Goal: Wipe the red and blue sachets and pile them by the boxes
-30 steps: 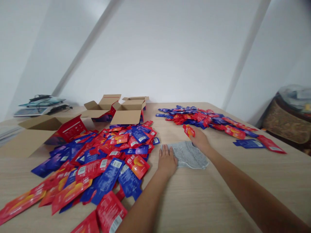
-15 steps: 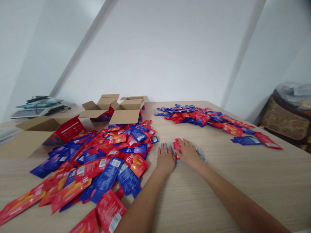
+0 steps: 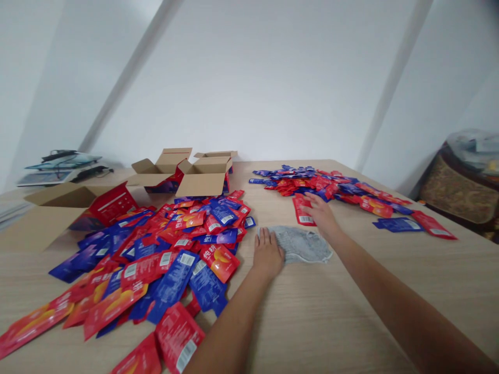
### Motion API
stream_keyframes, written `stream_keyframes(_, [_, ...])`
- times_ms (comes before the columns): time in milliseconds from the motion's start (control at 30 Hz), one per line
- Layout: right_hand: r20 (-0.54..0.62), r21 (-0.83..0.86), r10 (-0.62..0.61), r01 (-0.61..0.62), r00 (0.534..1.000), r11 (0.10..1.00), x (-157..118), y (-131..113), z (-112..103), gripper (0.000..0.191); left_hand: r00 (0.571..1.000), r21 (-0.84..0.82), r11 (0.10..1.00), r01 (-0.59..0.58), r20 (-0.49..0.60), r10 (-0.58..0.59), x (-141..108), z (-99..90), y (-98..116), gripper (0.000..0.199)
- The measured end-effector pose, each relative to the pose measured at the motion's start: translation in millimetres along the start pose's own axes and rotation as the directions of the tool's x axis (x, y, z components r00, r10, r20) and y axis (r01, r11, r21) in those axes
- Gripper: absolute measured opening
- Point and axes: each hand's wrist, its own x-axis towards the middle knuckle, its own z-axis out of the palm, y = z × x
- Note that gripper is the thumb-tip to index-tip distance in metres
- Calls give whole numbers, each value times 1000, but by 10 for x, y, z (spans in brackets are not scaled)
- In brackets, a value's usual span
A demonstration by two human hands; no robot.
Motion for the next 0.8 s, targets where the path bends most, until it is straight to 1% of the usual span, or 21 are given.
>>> stream_keyframes(33, [89, 124, -24, 13, 996, 992, -114, -44, 101, 59, 1000, 2, 1000, 2, 3, -2, 4, 3, 2, 59])
stream_keyframes(67, [164, 180, -58, 28, 985, 983, -237, -67, 213, 57, 1000, 5, 1000, -1, 9, 1, 8, 6, 3, 60])
stream_keyframes(100, [214, 170, -82, 46, 973, 984, -360, -67, 323, 54, 1000, 9, 1000, -7, 20, 7, 11, 9, 3, 61])
stream_keyframes(133, [239, 107, -106, 83, 965, 991, -473, -47, 421, 50, 999, 13, 1000, -13, 30, 13, 13, 11, 1, 61])
stream_keyframes(167, [263, 7, -125, 128, 957, 992, -570, -12, 503, 46, 999, 16, 1000, -17, 38, 16, 15, 14, -2, 62])
stream_keyframes(233, [323, -232, -136, 218, 937, 948, -701, 80, 604, 43, 999, 19, 1000, -24, 43, 23, 16, 20, -9, 63])
stream_keyframes(300, [402, -417, -120, 299, 908, 858, -750, 165, 628, 46, 999, 21, 999, -27, 34, 26, 15, 27, -13, 62])
stream_keyframes(367, [451, -524, -104, 357, 887, 774, -729, 226, 586, 49, 1000, 21, 1000, -20, 24, 20, 14, 29, -11, 60])
stream_keyframes(400, [457, -560, -95, 369, 885, 742, -699, 251, 545, 50, 1000, 23, 1000, -12, 18, 12, 14, 28, -7, 59])
stream_keyframes(533, [419, -680, -12, 322, 908, 659, -526, 363, 309, 49, 1000, 30, 1000, -1, 13, 0, 14, 14, 5, 58])
stream_keyframes(633, [324, -778, 19, 255, 946, 574, -450, 440, 143, 47, 1000, 25, 1000, 1, 11, -1, 9, 3, 3, 58])
stream_keyframes(733, [186, -846, -22, 171, 982, 505, -458, 436, 66, 42, 1000, 19, 1000, 3, 11, -3, 8, 1, -6, 58])
stream_keyframes(800, [117, -851, -83, 143, 990, 506, -491, 363, 67, 43, 1000, 17, 1000, 3, 4, -3, 11, 9, -15, 58])
